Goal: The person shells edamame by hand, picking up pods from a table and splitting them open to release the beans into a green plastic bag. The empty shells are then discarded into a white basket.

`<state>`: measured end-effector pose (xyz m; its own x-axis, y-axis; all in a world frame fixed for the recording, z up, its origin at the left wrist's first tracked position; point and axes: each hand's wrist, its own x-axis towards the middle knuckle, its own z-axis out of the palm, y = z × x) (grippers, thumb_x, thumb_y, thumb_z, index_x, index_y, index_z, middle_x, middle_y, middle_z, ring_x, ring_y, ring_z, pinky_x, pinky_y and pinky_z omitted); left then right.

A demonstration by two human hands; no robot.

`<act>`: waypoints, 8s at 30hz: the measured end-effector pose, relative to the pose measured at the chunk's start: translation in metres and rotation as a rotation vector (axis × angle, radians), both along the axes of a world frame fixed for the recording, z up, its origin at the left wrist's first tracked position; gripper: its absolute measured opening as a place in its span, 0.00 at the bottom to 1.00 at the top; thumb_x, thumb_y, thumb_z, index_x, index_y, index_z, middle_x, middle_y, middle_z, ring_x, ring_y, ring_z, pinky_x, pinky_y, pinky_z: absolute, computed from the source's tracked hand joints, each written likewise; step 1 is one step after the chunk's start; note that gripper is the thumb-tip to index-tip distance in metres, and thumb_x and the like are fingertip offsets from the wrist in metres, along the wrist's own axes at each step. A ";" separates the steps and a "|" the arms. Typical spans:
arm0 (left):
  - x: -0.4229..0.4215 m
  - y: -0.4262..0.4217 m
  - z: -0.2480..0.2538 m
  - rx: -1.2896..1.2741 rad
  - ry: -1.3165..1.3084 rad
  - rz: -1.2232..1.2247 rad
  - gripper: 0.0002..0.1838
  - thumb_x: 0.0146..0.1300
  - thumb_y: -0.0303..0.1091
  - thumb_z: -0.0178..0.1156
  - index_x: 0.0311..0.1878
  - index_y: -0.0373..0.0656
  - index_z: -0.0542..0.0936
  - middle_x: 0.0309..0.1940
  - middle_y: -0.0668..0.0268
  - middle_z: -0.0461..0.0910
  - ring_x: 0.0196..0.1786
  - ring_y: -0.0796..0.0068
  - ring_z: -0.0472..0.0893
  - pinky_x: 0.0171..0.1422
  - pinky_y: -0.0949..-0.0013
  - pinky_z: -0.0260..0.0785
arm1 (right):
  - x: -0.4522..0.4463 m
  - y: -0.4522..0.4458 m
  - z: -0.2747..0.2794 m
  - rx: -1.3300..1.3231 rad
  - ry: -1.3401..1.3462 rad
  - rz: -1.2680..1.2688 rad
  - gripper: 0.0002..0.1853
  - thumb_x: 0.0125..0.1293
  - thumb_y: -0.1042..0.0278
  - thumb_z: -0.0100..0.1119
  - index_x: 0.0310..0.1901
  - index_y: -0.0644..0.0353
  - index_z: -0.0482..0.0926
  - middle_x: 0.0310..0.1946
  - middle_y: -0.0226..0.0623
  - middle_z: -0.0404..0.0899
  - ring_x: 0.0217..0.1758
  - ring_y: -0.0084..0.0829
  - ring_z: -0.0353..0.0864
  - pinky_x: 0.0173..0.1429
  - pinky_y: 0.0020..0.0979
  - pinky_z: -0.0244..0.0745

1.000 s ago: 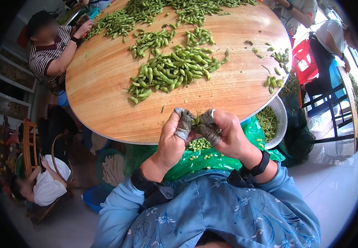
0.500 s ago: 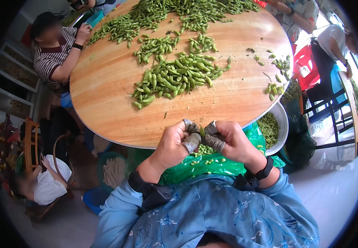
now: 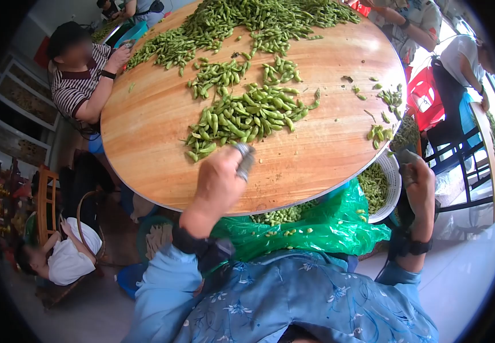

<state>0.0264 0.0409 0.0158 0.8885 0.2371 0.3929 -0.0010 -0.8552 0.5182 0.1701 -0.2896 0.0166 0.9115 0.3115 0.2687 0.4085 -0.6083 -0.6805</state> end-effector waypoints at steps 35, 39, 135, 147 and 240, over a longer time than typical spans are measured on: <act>0.031 0.035 -0.018 0.425 0.237 0.086 0.06 0.48 0.31 0.56 0.28 0.38 0.73 0.25 0.53 0.74 0.30 0.54 0.74 0.34 0.58 0.65 | -0.062 0.126 -0.014 0.559 0.632 0.557 0.10 0.58 0.71 0.55 0.39 0.67 0.75 0.29 0.32 0.78 0.33 0.18 0.74 0.38 0.21 0.70; 0.016 0.025 -0.005 -0.003 0.259 0.085 0.04 0.49 0.26 0.54 0.28 0.36 0.73 0.22 0.60 0.75 0.27 0.62 0.76 0.30 0.63 0.66 | -0.068 0.139 -0.013 0.549 0.716 0.599 0.12 0.60 0.72 0.53 0.43 0.68 0.73 0.34 0.33 0.77 0.38 0.19 0.74 0.44 0.22 0.70; -0.025 -0.034 -0.006 -1.254 0.187 -0.249 0.06 0.61 0.29 0.44 0.37 0.43 0.70 0.25 0.75 0.68 0.25 0.89 0.63 0.28 0.84 0.56 | -0.080 0.154 -0.013 0.564 0.658 0.722 0.06 0.57 0.72 0.54 0.28 0.66 0.73 0.21 0.25 0.71 0.27 0.13 0.65 0.29 0.19 0.63; -0.028 -0.026 -0.010 -1.047 0.097 -0.085 0.08 0.56 0.25 0.48 0.40 0.40 0.69 0.24 0.74 0.67 0.28 0.87 0.67 0.33 0.82 0.60 | -0.081 0.160 -0.012 0.566 0.625 0.580 0.06 0.56 0.74 0.54 0.27 0.68 0.72 0.19 0.27 0.71 0.24 0.15 0.65 0.27 0.21 0.64; -0.024 -0.040 -0.007 -0.608 -0.030 -0.133 0.08 0.49 0.21 0.60 0.33 0.35 0.71 0.25 0.66 0.75 0.26 0.77 0.75 0.28 0.76 0.66 | -0.076 0.157 -0.020 0.888 0.958 0.703 0.05 0.58 0.72 0.55 0.34 0.64 0.74 0.30 0.27 0.76 0.34 0.17 0.72 0.42 0.21 0.68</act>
